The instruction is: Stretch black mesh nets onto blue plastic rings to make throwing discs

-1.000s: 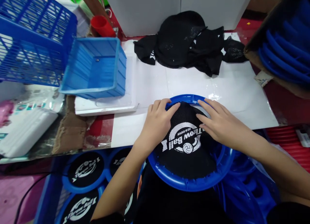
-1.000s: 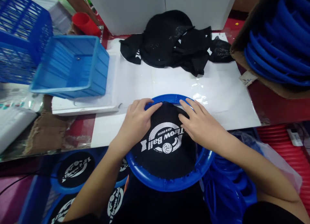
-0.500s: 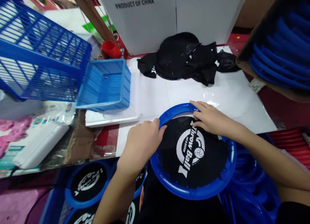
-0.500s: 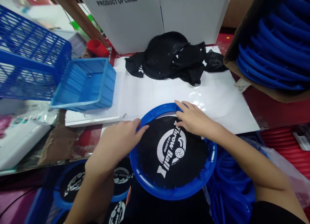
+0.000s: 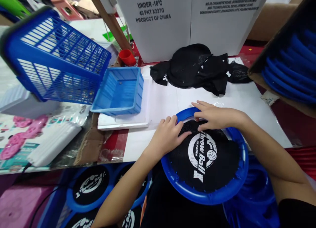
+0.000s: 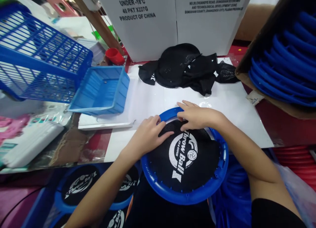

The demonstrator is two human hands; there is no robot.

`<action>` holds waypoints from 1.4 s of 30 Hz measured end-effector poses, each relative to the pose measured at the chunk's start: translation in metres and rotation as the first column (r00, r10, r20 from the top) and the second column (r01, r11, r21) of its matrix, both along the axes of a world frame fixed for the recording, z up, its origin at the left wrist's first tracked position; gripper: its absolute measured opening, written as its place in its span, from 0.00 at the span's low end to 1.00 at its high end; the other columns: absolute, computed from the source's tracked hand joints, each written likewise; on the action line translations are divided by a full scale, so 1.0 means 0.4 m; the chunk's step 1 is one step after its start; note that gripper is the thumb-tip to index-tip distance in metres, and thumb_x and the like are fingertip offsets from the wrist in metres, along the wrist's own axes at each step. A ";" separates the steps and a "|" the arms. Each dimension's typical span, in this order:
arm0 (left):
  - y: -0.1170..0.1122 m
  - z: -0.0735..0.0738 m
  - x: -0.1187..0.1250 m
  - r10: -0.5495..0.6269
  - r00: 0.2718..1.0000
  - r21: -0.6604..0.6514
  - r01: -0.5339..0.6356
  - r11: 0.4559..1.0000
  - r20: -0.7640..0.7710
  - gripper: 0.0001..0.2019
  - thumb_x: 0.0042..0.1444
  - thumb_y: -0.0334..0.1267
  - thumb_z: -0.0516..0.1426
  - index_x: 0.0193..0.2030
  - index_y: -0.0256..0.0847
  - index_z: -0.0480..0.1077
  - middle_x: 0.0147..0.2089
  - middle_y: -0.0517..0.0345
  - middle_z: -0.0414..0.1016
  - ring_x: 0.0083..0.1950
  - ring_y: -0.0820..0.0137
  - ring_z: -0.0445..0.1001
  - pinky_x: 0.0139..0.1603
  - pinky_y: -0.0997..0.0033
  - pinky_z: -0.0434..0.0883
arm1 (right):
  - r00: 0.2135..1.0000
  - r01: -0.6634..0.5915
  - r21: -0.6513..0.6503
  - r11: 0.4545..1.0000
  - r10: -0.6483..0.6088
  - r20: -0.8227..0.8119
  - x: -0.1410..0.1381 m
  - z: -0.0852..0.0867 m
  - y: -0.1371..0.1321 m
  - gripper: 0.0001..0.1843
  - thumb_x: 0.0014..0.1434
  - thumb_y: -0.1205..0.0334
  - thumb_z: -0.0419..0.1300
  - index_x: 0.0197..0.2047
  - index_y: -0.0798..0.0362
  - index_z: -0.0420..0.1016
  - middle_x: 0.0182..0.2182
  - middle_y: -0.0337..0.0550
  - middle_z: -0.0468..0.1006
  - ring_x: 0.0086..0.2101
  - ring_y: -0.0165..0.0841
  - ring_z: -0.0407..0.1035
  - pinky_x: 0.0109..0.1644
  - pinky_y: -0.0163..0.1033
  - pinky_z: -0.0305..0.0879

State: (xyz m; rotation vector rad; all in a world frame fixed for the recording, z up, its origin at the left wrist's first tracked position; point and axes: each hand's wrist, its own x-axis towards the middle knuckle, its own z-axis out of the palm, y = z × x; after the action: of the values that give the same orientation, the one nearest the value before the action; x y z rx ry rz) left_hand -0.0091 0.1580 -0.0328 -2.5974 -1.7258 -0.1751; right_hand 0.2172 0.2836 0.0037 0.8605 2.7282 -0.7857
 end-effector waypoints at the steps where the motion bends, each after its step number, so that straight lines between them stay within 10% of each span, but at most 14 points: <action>1: 0.007 -0.006 -0.006 -0.008 0.999 -0.013 0.009 1.000 0.037 0.20 0.73 0.54 0.56 0.46 0.36 0.77 0.46 0.43 0.76 0.44 0.57 0.76 0.44 0.59 0.73 | 1.000 0.008 0.003 1.000 -0.008 -0.015 -0.015 -0.004 0.000 0.08 0.60 0.58 0.72 0.39 0.51 0.81 0.78 0.50 0.59 0.78 0.62 0.45 0.75 0.71 0.58; 12: 0.185 0.069 -0.066 -0.226 0.972 -0.247 0.233 0.940 0.059 0.18 0.66 0.54 0.64 0.45 0.39 0.81 0.47 0.45 0.77 0.42 0.59 0.78 0.42 0.61 0.71 | 0.940 -0.019 0.122 0.992 0.059 -0.337 0.023 -0.052 0.033 0.07 0.67 0.60 0.64 0.37 0.49 0.82 0.75 0.50 0.63 0.76 0.56 0.51 0.75 0.71 0.56; 20: 0.152 0.034 -0.096 -0.250 0.951 -0.238 0.289 0.927 0.181 0.25 0.63 0.51 0.66 0.63 0.45 0.74 0.56 0.44 0.74 0.50 0.55 0.77 0.49 0.57 0.73 | 0.952 -0.048 0.223 0.974 0.112 -0.286 -0.008 -0.025 -0.004 0.09 0.69 0.69 0.58 0.40 0.52 0.80 0.38 0.48 0.81 0.44 0.43 0.74 0.50 0.51 0.73; 25: 0.143 0.023 -0.082 -0.206 0.963 -0.234 0.243 0.941 0.172 0.26 0.62 0.54 0.67 0.58 0.39 0.74 0.57 0.41 0.73 0.49 0.53 0.76 0.50 0.54 0.74 | 0.950 -0.003 0.114 0.994 0.038 -0.311 0.012 -0.008 -0.006 0.17 0.67 0.65 0.62 0.58 0.50 0.80 0.47 0.49 0.85 0.48 0.43 0.76 0.56 0.52 0.70; 42: 0.196 0.012 -0.090 0.095 0.732 -0.290 0.145 0.946 0.675 0.05 0.64 0.36 0.62 0.35 0.43 0.76 0.38 0.57 0.82 0.41 0.65 0.79 0.46 0.61 0.76 | 0.947 0.178 0.134 0.975 -0.133 -0.291 0.024 -0.013 0.008 0.05 0.67 0.61 0.64 0.37 0.51 0.78 0.37 0.45 0.78 0.44 0.41 0.72 0.50 0.46 0.68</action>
State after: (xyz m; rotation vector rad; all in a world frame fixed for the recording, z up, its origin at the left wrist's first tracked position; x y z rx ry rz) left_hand -0.0450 0.2363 -0.0279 -3.0339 -2.0510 -1.0731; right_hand 0.2266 0.2867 -0.0013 1.0868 3.0348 -0.7814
